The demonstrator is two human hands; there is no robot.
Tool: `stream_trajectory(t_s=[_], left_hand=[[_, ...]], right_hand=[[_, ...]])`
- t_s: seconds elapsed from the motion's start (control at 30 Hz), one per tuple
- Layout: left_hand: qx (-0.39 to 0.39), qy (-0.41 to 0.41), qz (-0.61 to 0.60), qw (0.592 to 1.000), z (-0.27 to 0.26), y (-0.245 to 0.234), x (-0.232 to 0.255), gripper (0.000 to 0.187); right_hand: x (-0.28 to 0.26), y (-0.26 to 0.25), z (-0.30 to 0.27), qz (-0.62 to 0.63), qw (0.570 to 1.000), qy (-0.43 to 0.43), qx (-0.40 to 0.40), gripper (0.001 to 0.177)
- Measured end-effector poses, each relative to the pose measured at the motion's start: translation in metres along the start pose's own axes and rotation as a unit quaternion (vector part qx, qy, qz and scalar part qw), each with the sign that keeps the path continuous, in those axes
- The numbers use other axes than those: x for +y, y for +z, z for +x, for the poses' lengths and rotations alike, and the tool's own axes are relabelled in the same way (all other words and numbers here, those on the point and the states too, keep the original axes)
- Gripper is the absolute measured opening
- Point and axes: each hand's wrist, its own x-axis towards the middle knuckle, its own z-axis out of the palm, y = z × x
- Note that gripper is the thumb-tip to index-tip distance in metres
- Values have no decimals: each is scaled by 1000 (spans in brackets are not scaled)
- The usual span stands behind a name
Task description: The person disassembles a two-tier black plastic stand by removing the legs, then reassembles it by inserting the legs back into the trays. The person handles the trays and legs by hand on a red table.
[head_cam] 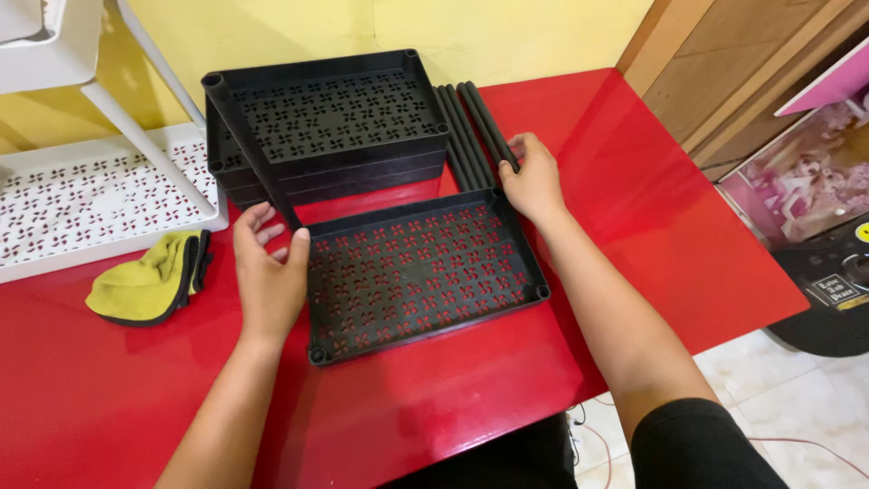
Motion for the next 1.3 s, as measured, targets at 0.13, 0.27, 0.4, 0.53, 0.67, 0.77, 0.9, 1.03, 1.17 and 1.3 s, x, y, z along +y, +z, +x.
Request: stream_trajectory(t_s=[0.13, 0.27, 0.4, 0.53, 0.67, 0.77, 0.9, 1.03, 1.17, 1.3], left_hand=[[-30, 22, -3, 999, 6, 4, -11, 52], [-54, 36, 21, 998, 5, 3, -17, 41], [-58, 55, 48, 996, 6, 0, -18, 30], [-50, 66, 70, 994, 7, 0, -18, 26], [-65, 44, 29, 996, 4, -1, -17, 18], [-108, 57, -9, 992, 1, -2, -17, 16], [-163, 81, -29, 983, 0, -4, -11, 17], [-185, 82, -4, 979, -4, -11, -7, 27], [-89, 183, 160, 966, -6, -9, -10, 27], [-84, 100, 174, 976, -14, -2, -21, 13]], right_hand=[[1, 17, 9, -30, 999, 16, -19, 30], [1, 19, 13, -37, 997, 37, -49, 25], [-7, 9, 10, -48, 998, 8, -26, 22], [-32, -14, -2, -17, 999, 2, -35, 24], [-82, -32, -22, -6, 991, -130, -29, 22], [-126, -33, -28, 122, 976, -125, -132, 26], [-192, 0, -46, 270, 910, -192, -248, 57], [-238, 48, -65, 289, 915, -142, -245, 35], [-256, 82, -81, 397, 886, 42, -236, 22], [-266, 103, -100, 462, 873, 68, -143, 26]])
